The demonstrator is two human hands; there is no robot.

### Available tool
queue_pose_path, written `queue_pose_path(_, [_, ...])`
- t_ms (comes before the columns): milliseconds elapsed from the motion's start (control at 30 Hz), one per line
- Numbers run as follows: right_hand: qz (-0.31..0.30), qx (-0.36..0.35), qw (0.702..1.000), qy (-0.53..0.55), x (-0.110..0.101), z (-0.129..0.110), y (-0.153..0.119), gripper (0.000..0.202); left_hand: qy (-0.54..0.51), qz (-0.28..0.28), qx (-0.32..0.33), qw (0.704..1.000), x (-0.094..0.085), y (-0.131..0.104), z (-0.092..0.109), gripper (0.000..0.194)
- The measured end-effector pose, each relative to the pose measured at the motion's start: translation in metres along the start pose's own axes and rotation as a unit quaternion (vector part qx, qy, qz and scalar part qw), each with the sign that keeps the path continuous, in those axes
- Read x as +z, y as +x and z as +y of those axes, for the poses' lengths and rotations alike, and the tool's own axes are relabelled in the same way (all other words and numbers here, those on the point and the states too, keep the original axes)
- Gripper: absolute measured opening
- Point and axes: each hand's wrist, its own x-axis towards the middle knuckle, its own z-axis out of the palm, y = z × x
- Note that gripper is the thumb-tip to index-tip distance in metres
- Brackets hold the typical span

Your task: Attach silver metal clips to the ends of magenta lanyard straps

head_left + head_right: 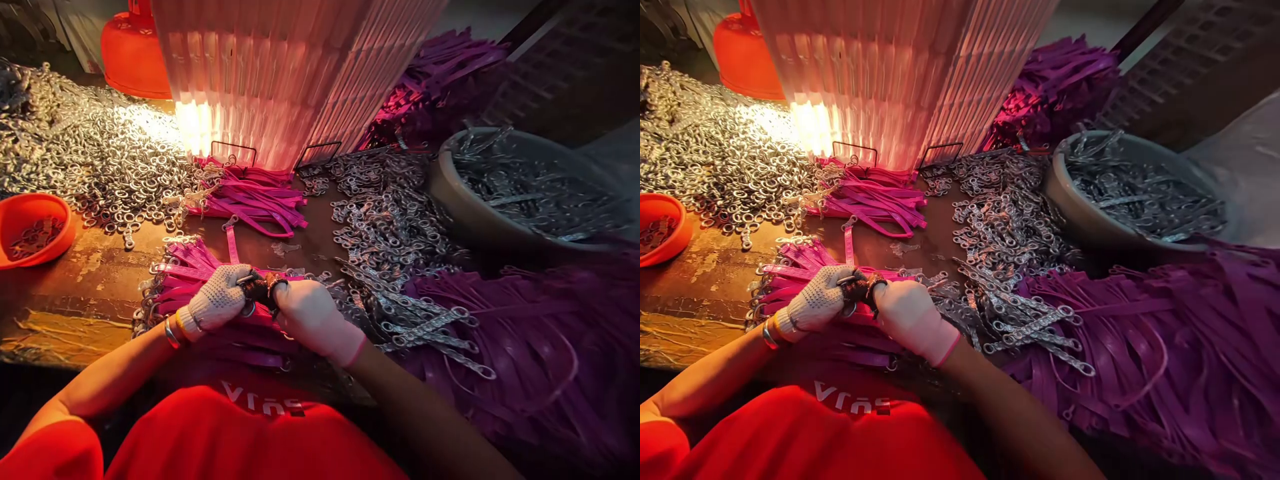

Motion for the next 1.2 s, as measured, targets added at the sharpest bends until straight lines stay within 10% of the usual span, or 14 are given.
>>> queue_pose_path(200, [0.069, -0.040, 0.997, -0.003, -0.008, 0.001, 0.005, 0.017, 0.250, -0.098, 0.048, 0.962, -0.053, 0.001, 0.044, 0.022])
queue_pose_path(333, [0.110, -0.017, 0.993, 0.030, -0.024, 0.003, -0.003, 0.023, 0.387, -0.077, 0.048, 0.917, -0.104, -0.020, 0.086, 0.021])
queue_pose_path(433, [0.076, 0.047, 0.996, 0.021, -0.028, 0.005, -0.023, 0.007, 0.398, 0.046, 0.042, 0.915, -0.119, -0.033, 0.097, 0.022])
queue_pose_path(600, [0.006, 0.129, 0.989, 0.067, -0.015, 0.044, -0.054, 0.006, 0.068, 0.045, -0.079, 0.994, -0.066, -0.013, 0.073, 0.025])
queue_pose_path(733, [0.016, 0.287, 0.957, 0.045, 0.012, 0.117, -0.040, 0.022, -0.214, -0.107, -0.152, 0.959, -0.003, 0.028, 0.040, 0.027])
queue_pose_path(900, [-0.017, 0.329, 0.944, -0.018, 0.052, 0.175, -0.010, 0.022, -0.225, -0.115, -0.152, 0.956, 0.037, 0.053, 0.016, 0.035])
queue_pose_path(1067, [0.046, 0.287, 0.956, 0.047, 0.037, 0.148, -0.011, 0.039, -0.179, -0.104, -0.111, 0.972, 0.041, 0.051, 0.005, 0.025])
queue_pose_path(1200, [0.130, 0.109, 0.950, 0.262, -0.008, 0.083, -0.012, 0.036, -0.103, -0.118, -0.029, 0.987, 0.042, 0.051, -0.002, 0.021])
